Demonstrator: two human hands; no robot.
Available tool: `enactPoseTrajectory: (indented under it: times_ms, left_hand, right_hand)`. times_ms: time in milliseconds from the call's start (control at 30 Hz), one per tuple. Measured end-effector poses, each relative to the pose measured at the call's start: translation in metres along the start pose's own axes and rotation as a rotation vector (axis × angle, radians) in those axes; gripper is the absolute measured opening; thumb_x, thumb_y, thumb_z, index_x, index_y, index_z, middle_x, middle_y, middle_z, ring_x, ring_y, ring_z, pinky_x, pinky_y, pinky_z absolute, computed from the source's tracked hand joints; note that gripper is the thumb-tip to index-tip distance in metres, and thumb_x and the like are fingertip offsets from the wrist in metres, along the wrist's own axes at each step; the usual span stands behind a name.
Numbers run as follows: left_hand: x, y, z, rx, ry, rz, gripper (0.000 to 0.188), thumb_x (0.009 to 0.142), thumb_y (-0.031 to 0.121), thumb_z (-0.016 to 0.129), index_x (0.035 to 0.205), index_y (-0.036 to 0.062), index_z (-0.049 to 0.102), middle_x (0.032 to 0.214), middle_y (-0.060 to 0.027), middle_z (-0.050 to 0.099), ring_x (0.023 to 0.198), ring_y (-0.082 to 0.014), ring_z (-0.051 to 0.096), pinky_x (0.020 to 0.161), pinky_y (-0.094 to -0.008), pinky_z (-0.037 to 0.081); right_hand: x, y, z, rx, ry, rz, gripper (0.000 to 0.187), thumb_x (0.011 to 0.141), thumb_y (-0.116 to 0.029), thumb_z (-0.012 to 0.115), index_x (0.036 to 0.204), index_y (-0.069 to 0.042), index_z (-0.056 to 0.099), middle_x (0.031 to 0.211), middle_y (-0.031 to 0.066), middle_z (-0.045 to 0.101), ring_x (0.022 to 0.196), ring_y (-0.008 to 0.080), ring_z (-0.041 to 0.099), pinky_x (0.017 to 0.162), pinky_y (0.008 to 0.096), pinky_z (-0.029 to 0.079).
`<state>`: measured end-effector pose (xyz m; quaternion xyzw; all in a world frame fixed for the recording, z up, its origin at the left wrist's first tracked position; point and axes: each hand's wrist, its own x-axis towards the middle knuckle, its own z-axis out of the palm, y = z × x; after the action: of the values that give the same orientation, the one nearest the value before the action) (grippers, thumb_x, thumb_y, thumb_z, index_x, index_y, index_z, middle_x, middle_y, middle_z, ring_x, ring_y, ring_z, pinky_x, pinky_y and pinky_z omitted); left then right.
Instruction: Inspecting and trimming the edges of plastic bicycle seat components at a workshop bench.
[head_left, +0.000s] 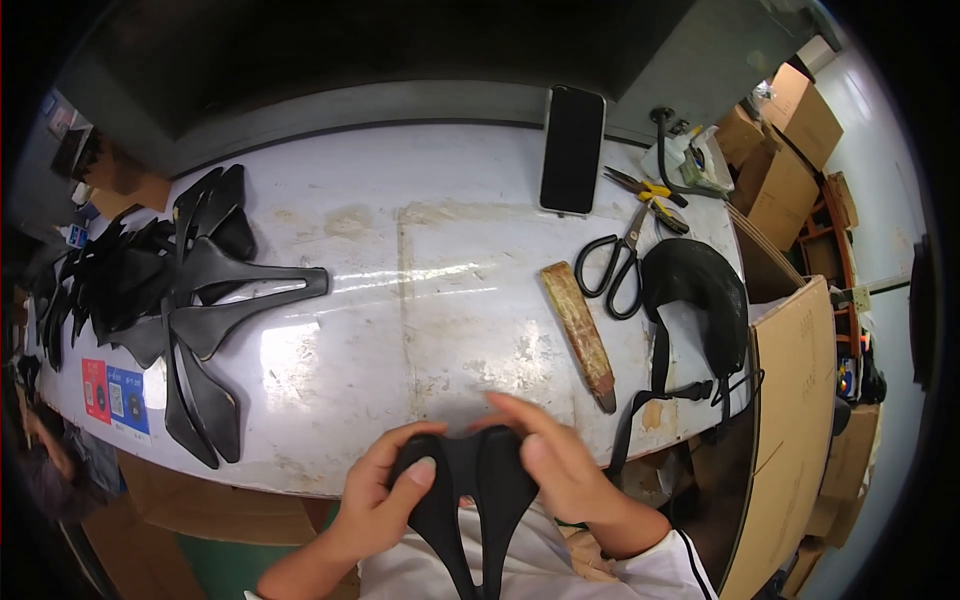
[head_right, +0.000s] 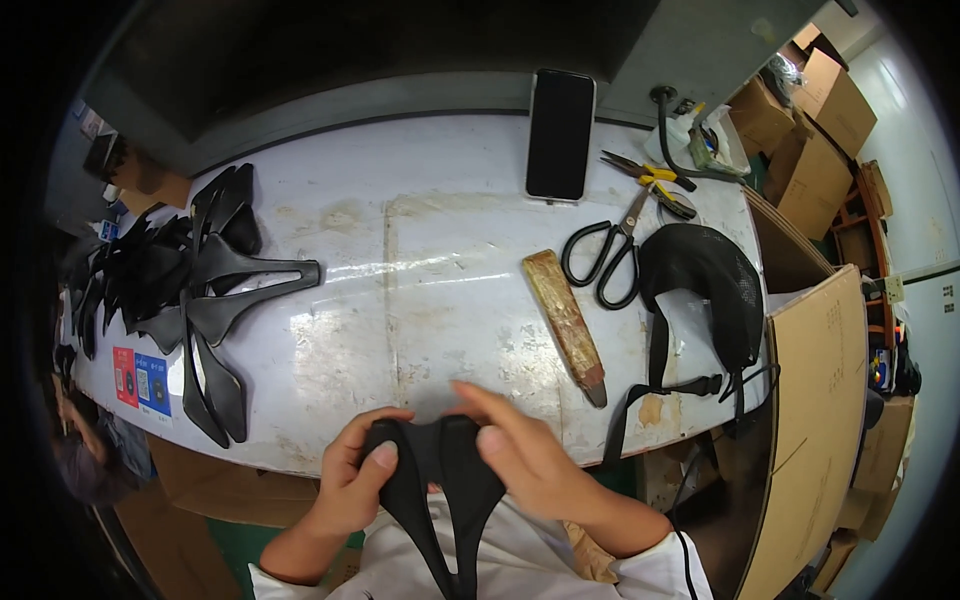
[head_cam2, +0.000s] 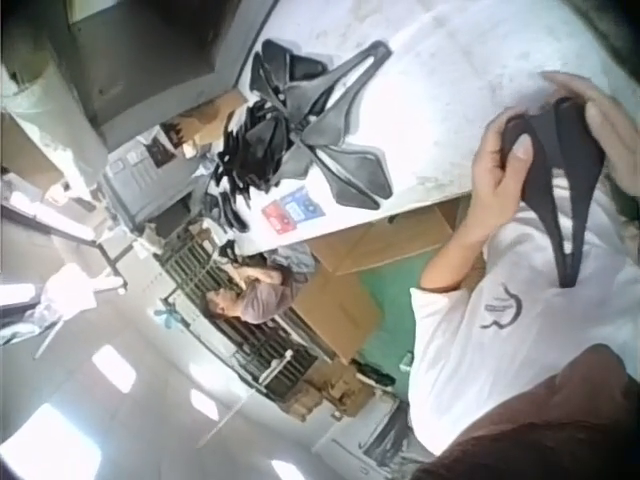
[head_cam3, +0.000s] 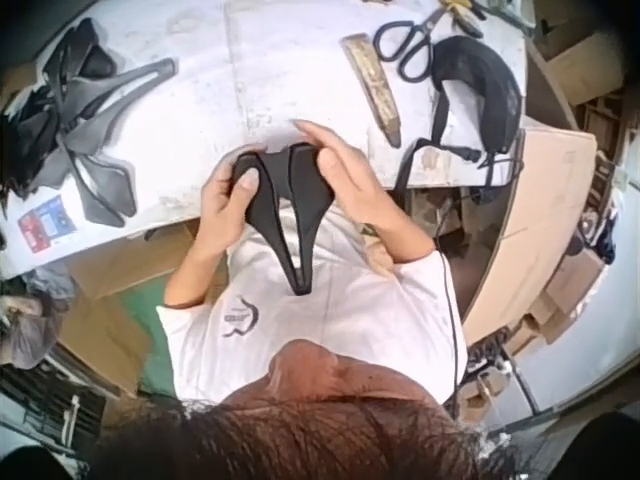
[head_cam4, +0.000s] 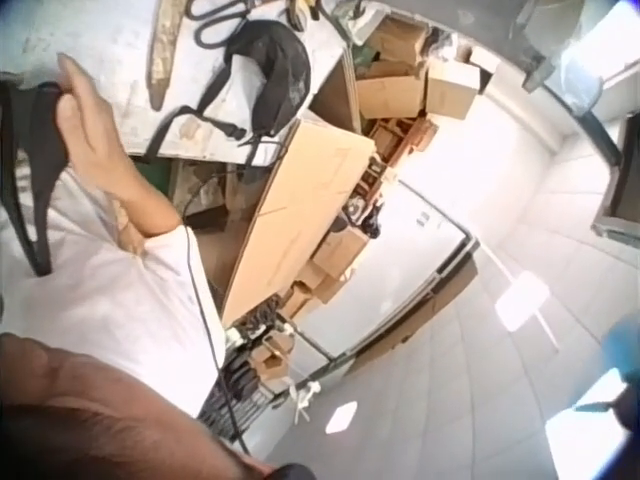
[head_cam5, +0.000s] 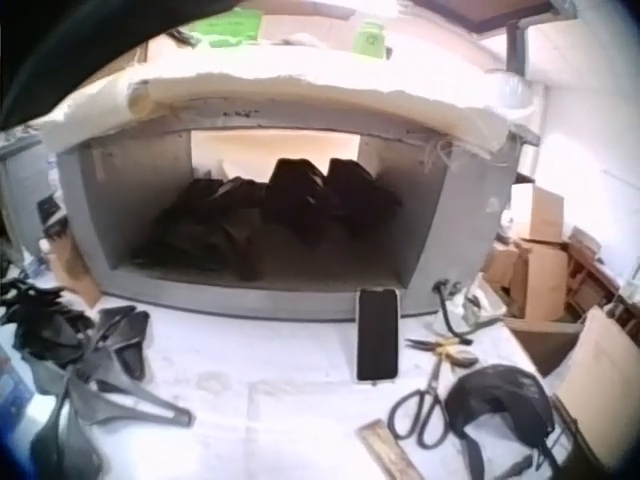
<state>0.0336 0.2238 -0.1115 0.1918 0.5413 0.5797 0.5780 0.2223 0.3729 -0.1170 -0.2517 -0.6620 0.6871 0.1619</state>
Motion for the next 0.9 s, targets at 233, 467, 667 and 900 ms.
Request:
enactPoseTrajectory:
  times_ms: [233,467,667,900]
  left_hand:
    - [-0.002,0.033,0.007,0.156,-0.170,-0.074,0.047,0.100,0.003,0.060,0.144,-0.0027,0.044,0.109,-0.0120,0.068,0.094,-0.0163,0.069,0.086,-0.0305,0.058]
    - [-0.002,0.035,-0.003,0.217,-0.282,-0.096,0.040,0.104,0.008,0.060,0.141,0.0010,0.045,0.097,-0.0088,0.072,0.085,-0.0158,0.073,0.078,-0.0285,0.057]
    - [0.000,0.034,-0.005,0.534,-0.165,-0.046,0.021,0.096,0.012,0.071,0.111,0.0002,0.062,0.079,-0.0041,0.066,0.069,-0.0072,0.058,0.062,-0.0253,0.046]
    - [0.029,0.056,0.006,0.642,-0.208,0.245,0.037,0.087,0.023,0.084,0.107,0.0012,0.061,0.066,-0.0039,0.062,0.062,-0.0089,0.056,0.056,-0.0268,0.043]
  right_hand:
    - [0.000,-0.019,0.010,-0.144,-0.095,-0.030,0.063,0.111,-0.022,0.044,0.163,-0.001,0.016,0.112,0.0217,0.070,0.101,0.0352,0.071,0.093,0.0387,0.053]
    - [0.002,-0.027,0.009,-0.174,-0.163,-0.003,0.040,0.109,-0.021,0.048,0.143,0.000,0.041,0.084,0.0200,0.070,0.070,0.0359,0.071,0.067,0.0395,0.055]
    - [0.010,-0.039,0.010,-0.144,-0.188,0.171,0.020,0.108,-0.023,0.053,0.108,-0.003,0.055,0.069,0.0096,0.062,0.061,0.0208,0.063,0.057,0.0333,0.045]
    - [0.020,-0.026,0.007,-0.050,-0.260,0.193,0.028,0.107,-0.027,0.052,0.096,-0.002,0.060,0.066,0.0136,0.059,0.058,0.0289,0.060,0.055,0.0376,0.043]
